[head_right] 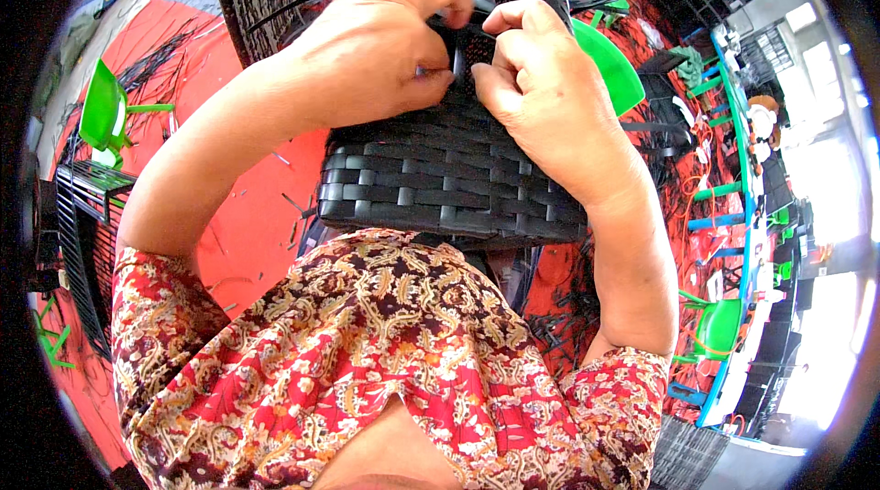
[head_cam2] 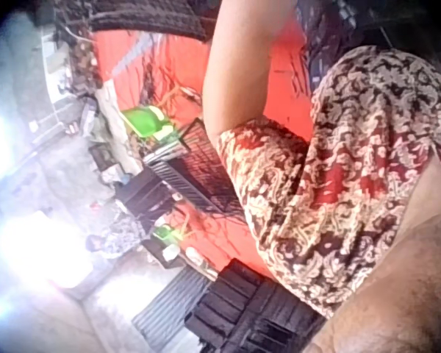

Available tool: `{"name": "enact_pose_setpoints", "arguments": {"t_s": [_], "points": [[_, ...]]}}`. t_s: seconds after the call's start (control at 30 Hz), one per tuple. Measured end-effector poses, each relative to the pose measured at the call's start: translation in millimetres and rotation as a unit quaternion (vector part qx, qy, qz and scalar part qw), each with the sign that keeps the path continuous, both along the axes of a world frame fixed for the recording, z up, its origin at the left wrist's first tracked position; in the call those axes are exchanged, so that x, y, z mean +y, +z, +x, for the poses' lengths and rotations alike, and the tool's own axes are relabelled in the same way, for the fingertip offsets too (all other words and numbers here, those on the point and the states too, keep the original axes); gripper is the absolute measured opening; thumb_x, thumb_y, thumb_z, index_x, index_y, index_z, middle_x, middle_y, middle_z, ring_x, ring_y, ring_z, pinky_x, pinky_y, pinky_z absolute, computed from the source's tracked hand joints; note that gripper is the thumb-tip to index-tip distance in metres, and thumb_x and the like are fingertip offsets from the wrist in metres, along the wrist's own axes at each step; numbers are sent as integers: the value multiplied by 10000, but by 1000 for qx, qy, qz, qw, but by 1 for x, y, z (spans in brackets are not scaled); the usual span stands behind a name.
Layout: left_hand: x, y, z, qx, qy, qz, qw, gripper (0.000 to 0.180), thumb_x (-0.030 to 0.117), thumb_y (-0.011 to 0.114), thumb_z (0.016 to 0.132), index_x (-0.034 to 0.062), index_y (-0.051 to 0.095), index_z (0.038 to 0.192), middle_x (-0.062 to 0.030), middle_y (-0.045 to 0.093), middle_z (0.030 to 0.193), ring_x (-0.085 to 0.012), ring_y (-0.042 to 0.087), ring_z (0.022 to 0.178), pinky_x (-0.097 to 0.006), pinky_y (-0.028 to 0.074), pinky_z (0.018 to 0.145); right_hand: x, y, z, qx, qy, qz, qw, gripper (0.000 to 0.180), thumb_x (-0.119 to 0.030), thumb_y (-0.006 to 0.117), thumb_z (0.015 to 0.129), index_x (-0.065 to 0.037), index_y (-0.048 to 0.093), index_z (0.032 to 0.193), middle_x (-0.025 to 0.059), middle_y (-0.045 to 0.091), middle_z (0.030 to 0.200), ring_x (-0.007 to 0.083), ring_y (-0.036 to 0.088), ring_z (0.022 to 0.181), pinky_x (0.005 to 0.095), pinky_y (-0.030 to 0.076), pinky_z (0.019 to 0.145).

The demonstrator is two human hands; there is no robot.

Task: The person weaves a black basket by hand, threading flexible black strips through a frame and securing them by pressing them into the weave.

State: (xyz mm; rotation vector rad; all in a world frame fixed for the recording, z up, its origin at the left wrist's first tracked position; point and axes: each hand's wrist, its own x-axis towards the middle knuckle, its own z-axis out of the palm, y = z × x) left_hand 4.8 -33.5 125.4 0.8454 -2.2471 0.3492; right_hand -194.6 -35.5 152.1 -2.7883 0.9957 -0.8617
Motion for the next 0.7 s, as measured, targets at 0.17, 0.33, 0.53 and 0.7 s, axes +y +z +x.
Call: {"name": "enact_pose_setpoints", "arguments": {"t_s": [0.17, 0.33, 0.53, 0.7], "points": [[-7, -19, -5, 8, 22, 75, 997, 122, 223, 665, 746, 134, 745, 770, -88, 506, 1342, -239, 507, 1140, -478, 345, 980, 0, -3, 5, 23, 24, -4, 999, 167, -72, 642, 824, 53, 550, 763, 176, 564, 1111, 328, 581, 966, 372, 463, 819], [-18, -15, 0, 94, -32, 217, 971, 131, 211, 682, 764, 90, 730, 785, -109, 544, 1288, -253, 542, 1122, -417, 410, 951, 4, -2, 5, 5, 18, -1, 1000, 122, -57, 635, 835, 35, 564, 799, 166, 557, 1128, 325, 576, 976, 370, 458, 829], [-17, -13, 16, 339, -231, 316, 856, 109, 100, 663, 783, 6, 675, 729, -102, 663, 960, -221, 519, 1179, -377, 371, 1006, 13, 19, 18, -67, -4, 76, 995, 105, -111, 648, 871, -6, 637, 871, 52, 590, 1000, 129, 571, 819, 262, 453, 744], [2, -30, 23, 412, -222, 324, 822, 110, 114, 637, 855, 17, 678, 824, -70, 564, 1239, -208, 520, 1121, -353, 366, 1011, -9, 6, 24, -73, 80, 189, 976, 184, -158, 634, 895, -7, 646, 790, 46, 603, 915, 120, 558, 799, 257, 444, 726]]}}
